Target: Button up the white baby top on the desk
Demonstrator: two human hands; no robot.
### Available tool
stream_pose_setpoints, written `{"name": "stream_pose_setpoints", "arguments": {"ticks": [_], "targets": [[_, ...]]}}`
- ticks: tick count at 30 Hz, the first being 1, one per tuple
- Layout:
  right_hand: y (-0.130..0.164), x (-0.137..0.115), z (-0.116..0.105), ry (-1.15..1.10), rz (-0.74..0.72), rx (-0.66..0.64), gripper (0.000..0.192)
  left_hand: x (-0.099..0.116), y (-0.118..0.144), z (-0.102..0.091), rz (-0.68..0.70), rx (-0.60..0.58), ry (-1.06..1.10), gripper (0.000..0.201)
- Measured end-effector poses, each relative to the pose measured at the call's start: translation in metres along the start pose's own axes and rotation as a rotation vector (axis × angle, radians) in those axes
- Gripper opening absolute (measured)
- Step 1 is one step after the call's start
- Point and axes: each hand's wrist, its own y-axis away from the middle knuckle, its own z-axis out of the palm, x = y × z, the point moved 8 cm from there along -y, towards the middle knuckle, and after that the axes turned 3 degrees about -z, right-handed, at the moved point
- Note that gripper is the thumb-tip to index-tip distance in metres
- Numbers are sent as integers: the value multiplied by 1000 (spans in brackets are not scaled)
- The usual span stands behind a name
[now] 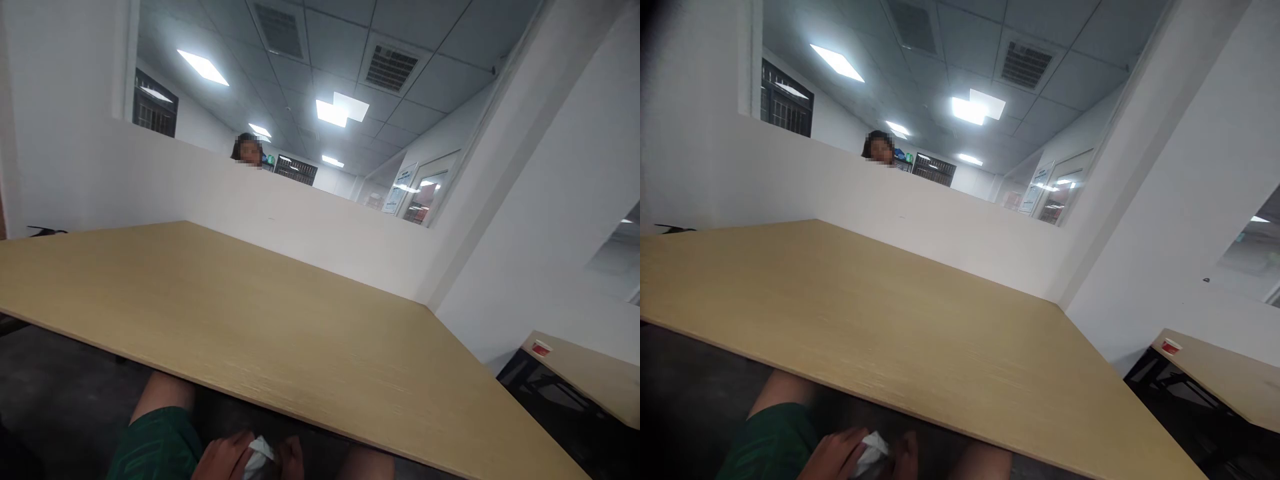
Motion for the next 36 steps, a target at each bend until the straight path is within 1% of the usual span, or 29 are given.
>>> {"name": "stream_pose_setpoints", "arguments": {"ticks": [2, 4, 5, 7, 8, 9, 10, 11, 12, 13, 14, 15, 16, 19, 21, 22, 25, 27, 29, 32, 34, 36], "targets": [[6, -5, -27, 1, -2, -45, 33, 16, 11, -18, 16, 37, 38, 29], [15, -12, -54, -12, -42, -80, 42, 28, 23, -42, 37, 98, 68, 28], [19, -17, -70, -12, -72, -72, 47, 33, 28, -55, 52, 120, 77, 28], [28, -30, -105, 24, -127, 4, 49, 44, 40, -85, 81, 207, 70, 27], [31, -39, -124, 52, -152, 53, 46, 52, 46, -102, 105, 259, 50, 27], [33, -50, -140, 77, -186, 70, 39, 62, 51, -118, 139, 302, 17, 28], [33, -64, -157, 86, -219, 95, 34, 74, 56, -132, 182, 320, -20, 29], [32, -79, -175, 76, -252, 125, 29, 87, 60, -144, 232, 314, -69, 30], [30, -95, -192, 56, -281, 139, 22, 102, 62, -151, 279, 260, -128, 33], [27, -111, -209, 32, -299, 142, 15, 116, 65, -163, 323, 275, -191, 33], [23, -126, -221, 15, -304, 95, 9, 128, 67, -174, 348, 288, -247, 32], [18, -141, -234, 4, -302, 48, 9, 137, 67, -183, 360, 281, -288, 33], [13, -153, -246, -7, -269, 2, 11, 144, 67, -192, 362, 279, -319, 32], [3, -188, -274, -5, -261, -159, 19, 153, 62, -215, 313, 248, -338, 24], [-2, -204, -292, 20, -252, -191, 24, 152, 58, -226, 253, 192, -287, 20], [-4, -211, -297, 19, -266, -224, 24, 151, 56, -229, 225, 152, -247, 21], [-3, -226, -303, -9, -349, -314, 20, 148, 54, -235, 150, 40, -127, 25], [0, -231, -307, -1, -417, -299, 20, 149, 55, -236, 113, -16, -64, 28], [3, -232, -315, 44, -464, -202, 21, 150, 57, -235, 92, -81, 10, 29], [6, -231, -334, 139, -461, 24, 17, 154, 57, -237, 88, -149, 134, 32], [8, -230, -348, 172, -428, 182, 13, 153, 53, -243, 76, -127, 189, 34], [7, -228, -357, 135, -383, 264, 12, 150, 49, -252, 54, -52, 221, 34]]}}
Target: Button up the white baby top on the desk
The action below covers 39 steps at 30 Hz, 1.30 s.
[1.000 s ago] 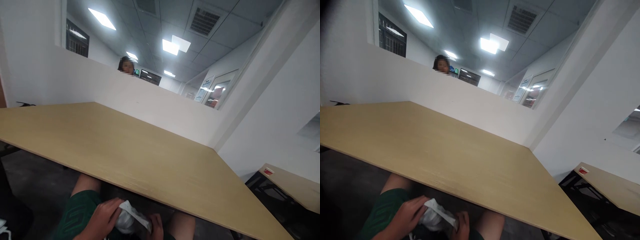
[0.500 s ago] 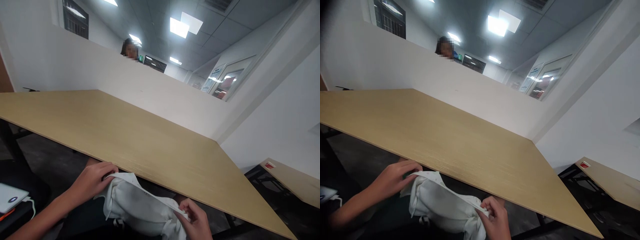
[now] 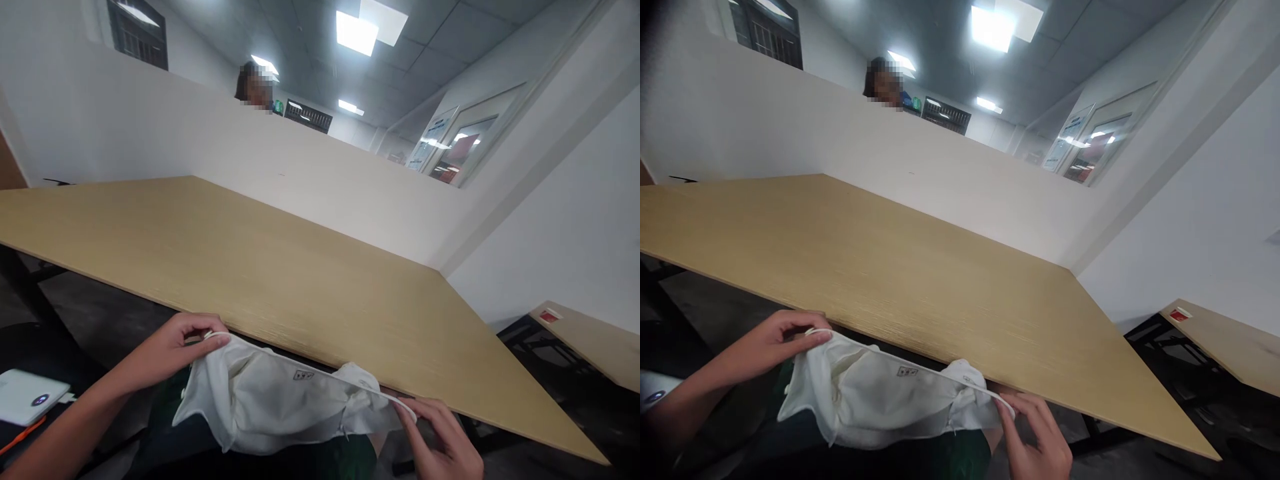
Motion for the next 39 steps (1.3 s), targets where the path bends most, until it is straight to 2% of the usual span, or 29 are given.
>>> {"name": "stream_pose_setpoints", "arguments": {"ticks": [3, 5, 8, 12, 14, 16, 19, 21, 22, 24, 26, 29, 36, 39], "targets": [[-4, 13, 3, -135, 128, 0, 18, -3, -5, -11, -16, 85, 50, 34], [-5, 26, 9, -206, 241, 14, 25, -5, -9, -11, -32, 61, 108, 33], [-9, 43, 19, -220, 381, 108, 34, -1, -15, -9, -39, 27, 197, 28], [-33, 51, 27, -168, 354, 305, 37, 16, -39, -22, 25, 195, 115, 27], [-57, 59, 34, -117, 315, 332, 37, 24, -60, -30, 74, 293, -28, 31], [-87, 74, 47, -49, 269, 286, 37, 29, -86, -37, 117, 387, -236, 35], [-131, 111, 83, 56, 218, 126, 41, 24, -137, -36, 114, 468, -633, 40], [-150, 145, 117, 166, 258, -46, 48, 8, -177, -25, 38, 391, -871, 44], [-156, 163, 138, 225, 287, -182, 51, -1, -196, -19, 16, 348, -906, 45], [-164, 189, 165, 251, 310, -264, 50, -16, -227, -7, -8, 284, -947, 45], [-169, 207, 182, 280, 337, -288, 48, -29, -252, 4, -30, 229, -981, 45], [-176, 221, 193, 333, 362, -279, 42, -41, -282, 14, -52, 197, -1019, 44], [-204, 251, 213, 391, 353, -227, 35, -65, -351, 22, -70, 243, -1014, 39], [-209, 262, 221, 369, 348, -215, 37, -79, -364, 21, -93, 255, -1004, 37]]}}
